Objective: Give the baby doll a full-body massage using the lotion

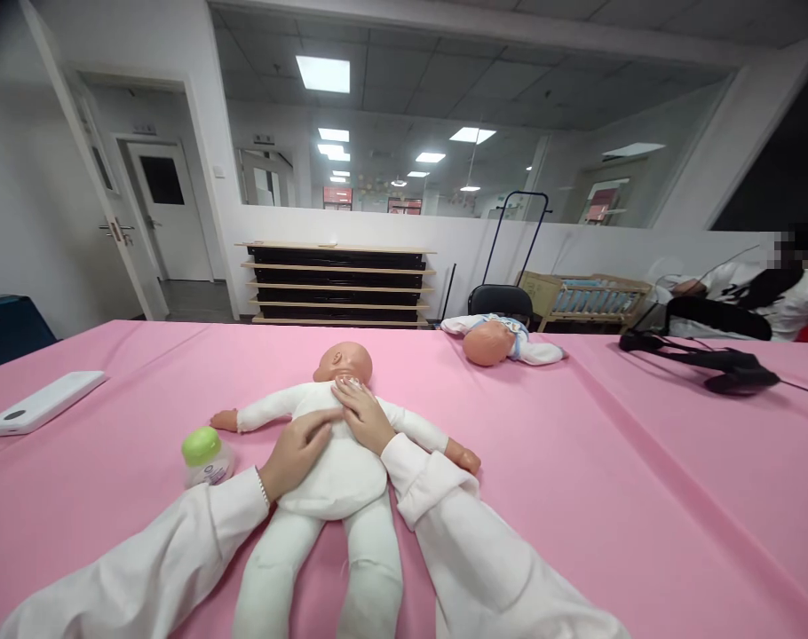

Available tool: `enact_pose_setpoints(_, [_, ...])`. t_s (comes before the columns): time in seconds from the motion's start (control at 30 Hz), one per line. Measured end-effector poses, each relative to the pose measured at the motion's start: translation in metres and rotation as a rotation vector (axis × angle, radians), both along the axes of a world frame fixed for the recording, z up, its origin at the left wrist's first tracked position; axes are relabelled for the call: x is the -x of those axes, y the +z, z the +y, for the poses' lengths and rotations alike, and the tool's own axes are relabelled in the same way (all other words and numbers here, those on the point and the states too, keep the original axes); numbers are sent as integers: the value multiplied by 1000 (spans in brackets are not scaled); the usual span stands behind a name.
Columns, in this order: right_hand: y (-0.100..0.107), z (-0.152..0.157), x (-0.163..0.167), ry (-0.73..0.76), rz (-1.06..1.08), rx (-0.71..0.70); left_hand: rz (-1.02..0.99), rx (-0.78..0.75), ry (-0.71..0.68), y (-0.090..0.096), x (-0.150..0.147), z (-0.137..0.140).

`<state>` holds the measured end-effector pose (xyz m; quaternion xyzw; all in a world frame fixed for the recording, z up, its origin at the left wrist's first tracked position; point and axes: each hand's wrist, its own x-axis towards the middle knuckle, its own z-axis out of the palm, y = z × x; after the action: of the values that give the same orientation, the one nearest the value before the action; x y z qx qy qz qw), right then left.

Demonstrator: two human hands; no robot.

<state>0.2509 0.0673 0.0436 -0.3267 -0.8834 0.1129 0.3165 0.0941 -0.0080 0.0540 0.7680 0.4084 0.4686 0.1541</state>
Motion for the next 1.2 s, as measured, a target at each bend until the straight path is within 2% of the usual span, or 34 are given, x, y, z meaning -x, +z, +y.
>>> enact_pose_setpoints(0.1, [6,-10,7,-73,-96,65,-56,62,65,17,-8,7])
enact_pose_setpoints(0.2, [8,-15,12,-54,-156,13,178,-10,-68,25,-16,11])
enact_pose_setpoints(0.27, [7,-14,9,-20,-200,-16,370,-53,-168,22,-16,12])
enact_pose_setpoints(0.33, [3,-12,0,-44,-205,7,472,-34,-166,15,-11,9])
enact_pose_setpoints(0.47, [-8,-18,-25,-66,-179,96,544,50,-88,1,12,-10])
enact_pose_setpoints(0.6, [-9,-36,-30,-22,-148,165,602,34,-170,5,18,-34])
enact_pose_setpoints(0.7, [6,-39,-17,-32,-117,231,626,29,-220,18,7,-31])
enact_pose_setpoints(0.8, [20,-31,-9,-114,-151,263,629,91,-141,26,2,-14])
enact_pose_setpoints(0.9, [14,-28,-20,-200,-248,248,614,148,-41,21,12,-7])
enact_pose_setpoints(0.97, [1,-34,-34,-235,-257,246,578,161,19,14,20,-15])
enact_pose_setpoints(1.07, [-11,-46,-45,-252,-183,255,523,155,20,9,21,-32])
enact_pose_setpoints(1.13, [-4,-48,-37,-251,-105,271,477,144,15,16,11,-34])
enact_pose_setpoints(1.2, [12,-42,-19,-292,-26,296,412,125,86,28,-3,-21])
